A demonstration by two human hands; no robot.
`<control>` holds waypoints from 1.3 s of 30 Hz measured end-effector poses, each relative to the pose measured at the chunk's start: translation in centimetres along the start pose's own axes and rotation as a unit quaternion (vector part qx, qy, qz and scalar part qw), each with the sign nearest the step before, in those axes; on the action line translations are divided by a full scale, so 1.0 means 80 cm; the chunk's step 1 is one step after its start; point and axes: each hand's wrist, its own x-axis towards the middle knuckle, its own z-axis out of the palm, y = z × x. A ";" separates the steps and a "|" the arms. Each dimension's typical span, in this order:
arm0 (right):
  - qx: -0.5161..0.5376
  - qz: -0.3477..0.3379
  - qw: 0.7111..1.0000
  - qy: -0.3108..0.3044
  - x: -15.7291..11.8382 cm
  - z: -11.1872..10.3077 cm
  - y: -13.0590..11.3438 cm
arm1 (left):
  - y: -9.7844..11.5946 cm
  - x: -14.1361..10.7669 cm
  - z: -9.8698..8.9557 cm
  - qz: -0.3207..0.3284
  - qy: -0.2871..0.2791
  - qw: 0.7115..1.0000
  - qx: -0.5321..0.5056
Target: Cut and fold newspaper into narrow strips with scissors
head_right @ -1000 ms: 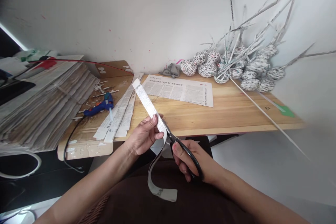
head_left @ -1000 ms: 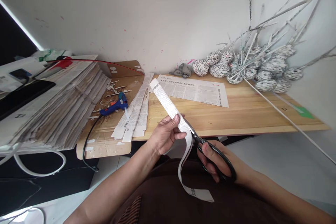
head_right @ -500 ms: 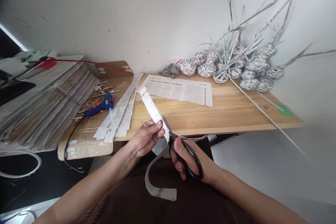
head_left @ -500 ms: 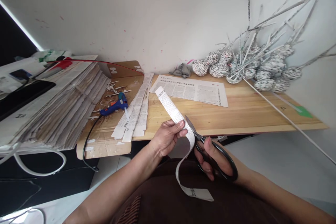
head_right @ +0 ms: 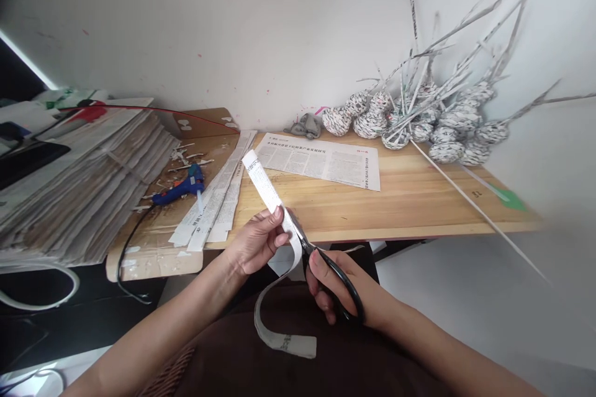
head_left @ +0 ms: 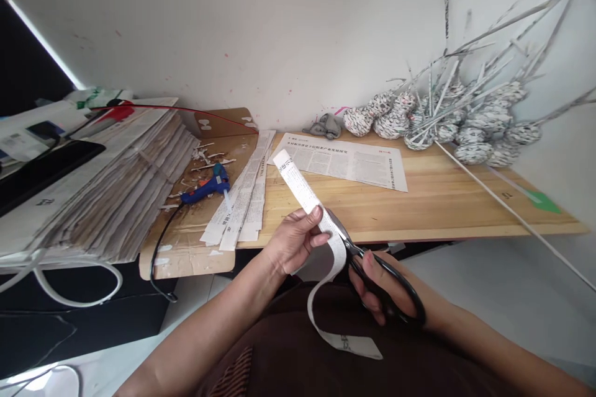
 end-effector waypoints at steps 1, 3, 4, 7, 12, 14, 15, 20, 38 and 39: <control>0.004 -0.006 1.000 -0.008 0.001 0.000 0.003 | -0.002 0.000 0.001 -0.002 -0.001 1.000 0.000; 0.005 -0.027 0.999 -0.017 0.003 0.000 0.010 | -0.008 -0.002 0.003 -0.009 0.002 1.000 -0.001; 0.007 -0.037 0.999 -0.018 0.005 0.000 0.014 | -0.010 -0.003 0.004 -0.013 0.005 1.000 -0.003; 0.026 -0.046 0.998 -0.023 0.008 0.000 0.022 | -0.012 -0.004 0.007 -0.013 0.012 1.000 -0.018; 0.026 -0.025 0.999 -0.013 0.008 0.003 0.012 | -0.007 -0.002 0.008 0.004 0.005 1.000 -0.029; 0.018 -0.026 0.999 -0.004 0.007 0.005 0.004 | -0.007 -0.001 0.006 0.006 0.002 1.000 -0.024; 0.015 -0.024 1.000 -0.001 0.006 0.006 0.001 | -0.007 -0.001 0.005 0.008 0.000 1.000 -0.020; -0.014 0.019 0.999 0.023 0.004 0.006 -0.012 | -0.002 0.000 -0.002 0.017 0.005 1.000 -0.009; 0.031 -0.030 0.999 0.012 0.011 0.008 0.007 | -0.009 -0.002 0.006 0.016 0.003 1.000 -0.006; 0.027 -0.028 0.999 0.014 0.011 0.009 0.006 | -0.009 -0.002 0.006 0.017 0.002 1.000 -0.008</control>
